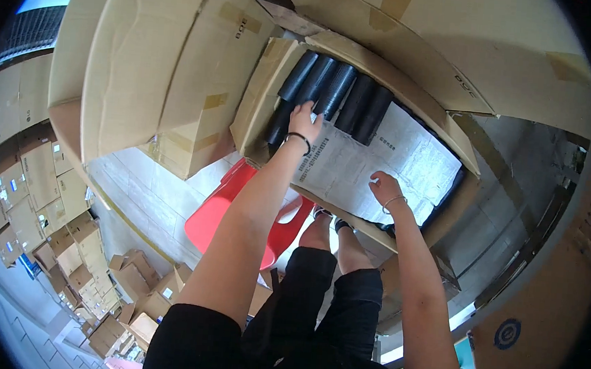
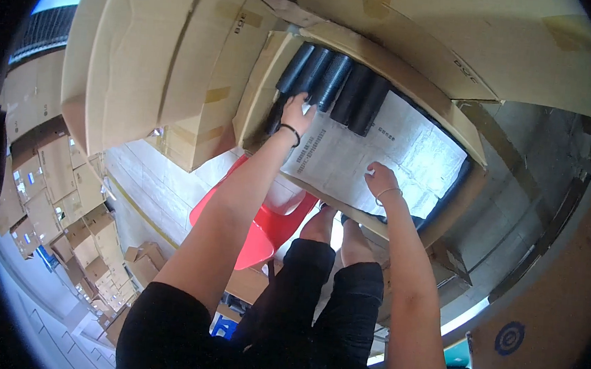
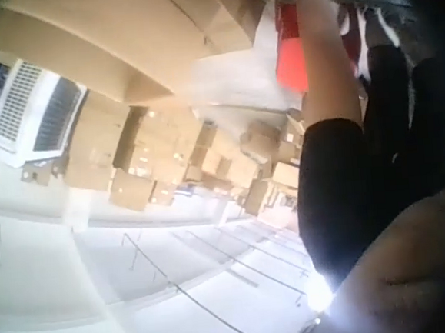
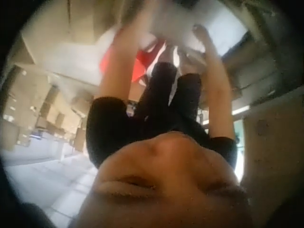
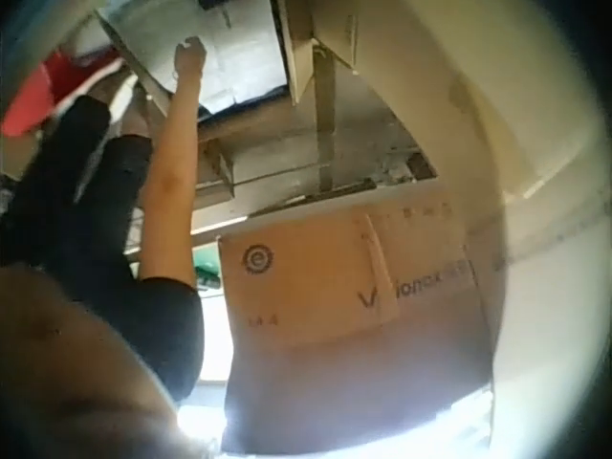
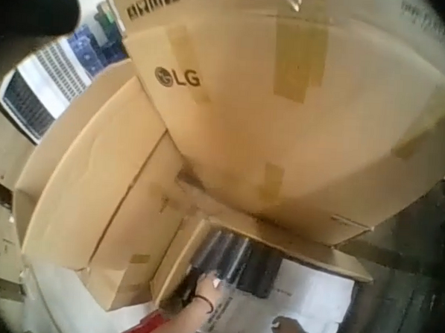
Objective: The person assembles cylindrical bodies by attaching plastic caps to them by hand, working on a factory production line.
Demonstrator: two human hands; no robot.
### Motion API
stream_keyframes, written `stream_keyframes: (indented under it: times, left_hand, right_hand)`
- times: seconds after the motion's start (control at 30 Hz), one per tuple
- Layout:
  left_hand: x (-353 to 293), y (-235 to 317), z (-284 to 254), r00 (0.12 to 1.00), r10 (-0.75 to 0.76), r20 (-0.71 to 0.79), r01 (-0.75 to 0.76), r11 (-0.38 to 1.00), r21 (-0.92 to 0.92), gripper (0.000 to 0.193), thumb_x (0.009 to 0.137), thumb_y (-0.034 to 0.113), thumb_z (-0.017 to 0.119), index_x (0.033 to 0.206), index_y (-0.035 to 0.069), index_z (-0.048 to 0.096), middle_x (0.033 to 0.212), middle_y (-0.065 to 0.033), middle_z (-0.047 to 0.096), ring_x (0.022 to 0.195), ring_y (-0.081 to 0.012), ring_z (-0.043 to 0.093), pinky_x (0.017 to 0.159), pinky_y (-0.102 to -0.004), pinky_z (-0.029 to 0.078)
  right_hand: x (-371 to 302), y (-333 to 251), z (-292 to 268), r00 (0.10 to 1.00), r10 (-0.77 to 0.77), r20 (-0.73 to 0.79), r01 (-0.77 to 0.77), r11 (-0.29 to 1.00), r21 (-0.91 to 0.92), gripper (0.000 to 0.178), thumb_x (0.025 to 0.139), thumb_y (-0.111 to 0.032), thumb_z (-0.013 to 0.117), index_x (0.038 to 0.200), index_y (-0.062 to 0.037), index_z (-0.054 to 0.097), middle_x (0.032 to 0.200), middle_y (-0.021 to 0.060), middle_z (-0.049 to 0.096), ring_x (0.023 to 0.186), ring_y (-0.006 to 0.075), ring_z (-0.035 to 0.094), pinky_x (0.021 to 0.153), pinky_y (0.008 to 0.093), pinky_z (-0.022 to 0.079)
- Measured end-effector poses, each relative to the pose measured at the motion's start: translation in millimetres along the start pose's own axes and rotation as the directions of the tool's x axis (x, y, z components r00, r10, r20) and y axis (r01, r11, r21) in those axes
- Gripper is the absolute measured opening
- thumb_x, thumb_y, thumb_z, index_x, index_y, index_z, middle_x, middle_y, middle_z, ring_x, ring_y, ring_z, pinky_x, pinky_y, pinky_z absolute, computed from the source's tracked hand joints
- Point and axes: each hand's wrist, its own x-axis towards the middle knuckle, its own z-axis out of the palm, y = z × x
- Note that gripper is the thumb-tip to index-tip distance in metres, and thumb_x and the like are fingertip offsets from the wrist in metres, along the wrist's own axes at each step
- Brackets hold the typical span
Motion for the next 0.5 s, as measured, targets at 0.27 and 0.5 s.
stream_keyframes:
  times: [0.27,0.5]
  left_hand:
    - [31,36,32,0.996,-0.093,-0.003,0.092,0.980,0.178,0.061,0.067,0.024,0.069,0.116,-0.001,0.043,0.107,-0.0206,0.048,0.103,-0.0360,0.046,0.087,-0.0392,0.039]
    - [14,8,15,0.976,-0.114,0.184,0.189,0.861,-0.472,0.042,0.073,0.015,0.064,0.106,-0.002,0.045,0.099,-0.0125,0.055,0.089,-0.0225,0.055,0.075,-0.0318,0.046]
  right_hand:
    - [47,2,-4,0.990,0.021,-0.143,0.008,0.980,0.199,0.018,0.075,-0.014,0.060,0.090,-0.0052,0.059,0.076,0.0149,0.061,0.073,0.0286,0.060,0.068,0.0345,0.047]
    - [56,28,9,0.977,0.005,-0.215,0.093,0.893,0.440,0.013,0.075,-0.012,0.059,0.085,-0.0053,0.061,0.067,0.0093,0.059,0.061,0.0183,0.056,0.058,0.0287,0.044]
